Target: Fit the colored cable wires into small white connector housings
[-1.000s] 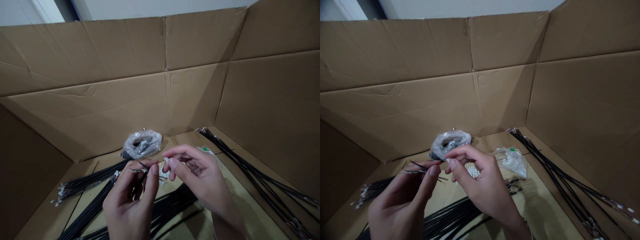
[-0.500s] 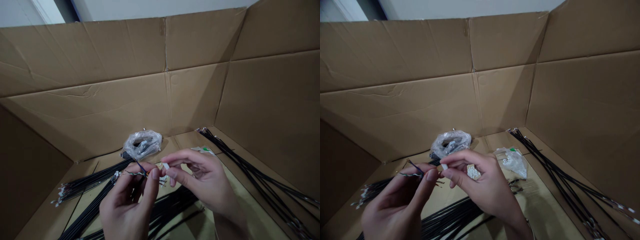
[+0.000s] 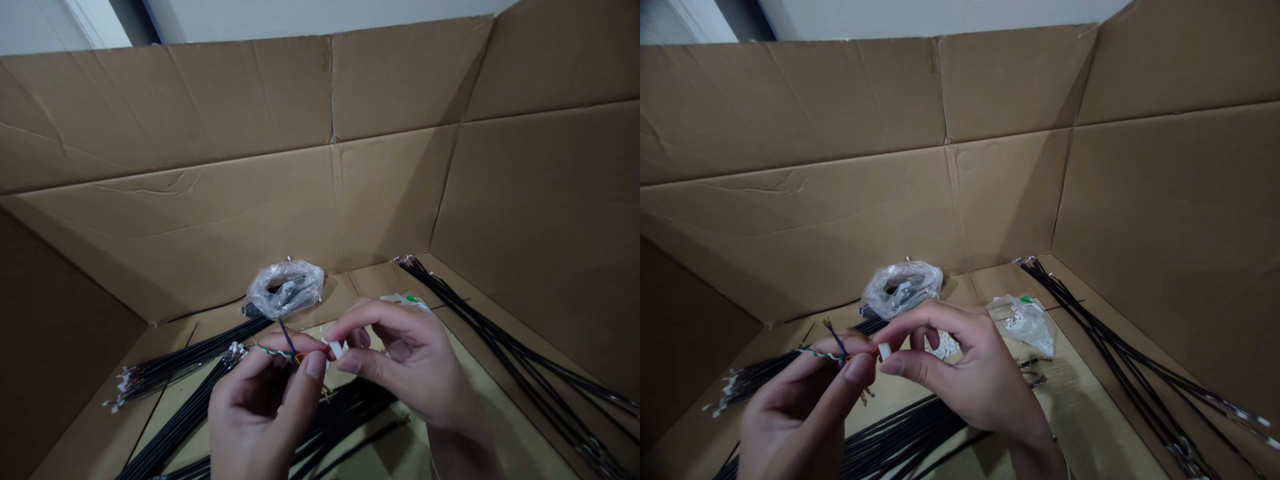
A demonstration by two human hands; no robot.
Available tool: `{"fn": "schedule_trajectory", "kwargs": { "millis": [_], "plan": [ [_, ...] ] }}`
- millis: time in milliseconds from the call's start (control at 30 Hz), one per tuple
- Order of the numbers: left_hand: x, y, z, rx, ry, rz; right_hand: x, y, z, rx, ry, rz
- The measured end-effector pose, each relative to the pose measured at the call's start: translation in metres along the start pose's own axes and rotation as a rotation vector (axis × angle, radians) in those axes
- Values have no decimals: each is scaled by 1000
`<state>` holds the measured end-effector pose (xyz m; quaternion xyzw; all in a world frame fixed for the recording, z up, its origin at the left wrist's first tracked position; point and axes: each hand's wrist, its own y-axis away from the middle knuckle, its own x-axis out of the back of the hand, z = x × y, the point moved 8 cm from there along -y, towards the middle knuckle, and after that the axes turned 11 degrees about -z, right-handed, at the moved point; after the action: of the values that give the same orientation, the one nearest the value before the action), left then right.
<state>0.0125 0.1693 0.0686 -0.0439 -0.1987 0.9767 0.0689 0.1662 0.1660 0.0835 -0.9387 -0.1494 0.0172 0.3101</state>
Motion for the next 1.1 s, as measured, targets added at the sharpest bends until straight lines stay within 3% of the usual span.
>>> {"fn": "schedule_trajectory", "kwargs": {
  "millis": [900, 1100],
  "plan": [
    [3, 4, 2, -17, -27, 121, -6, 3, -14, 185, 137, 6],
    [2, 5, 7, -70, -85, 168, -5, 1, -12, 167, 135, 9]
  ]
}}
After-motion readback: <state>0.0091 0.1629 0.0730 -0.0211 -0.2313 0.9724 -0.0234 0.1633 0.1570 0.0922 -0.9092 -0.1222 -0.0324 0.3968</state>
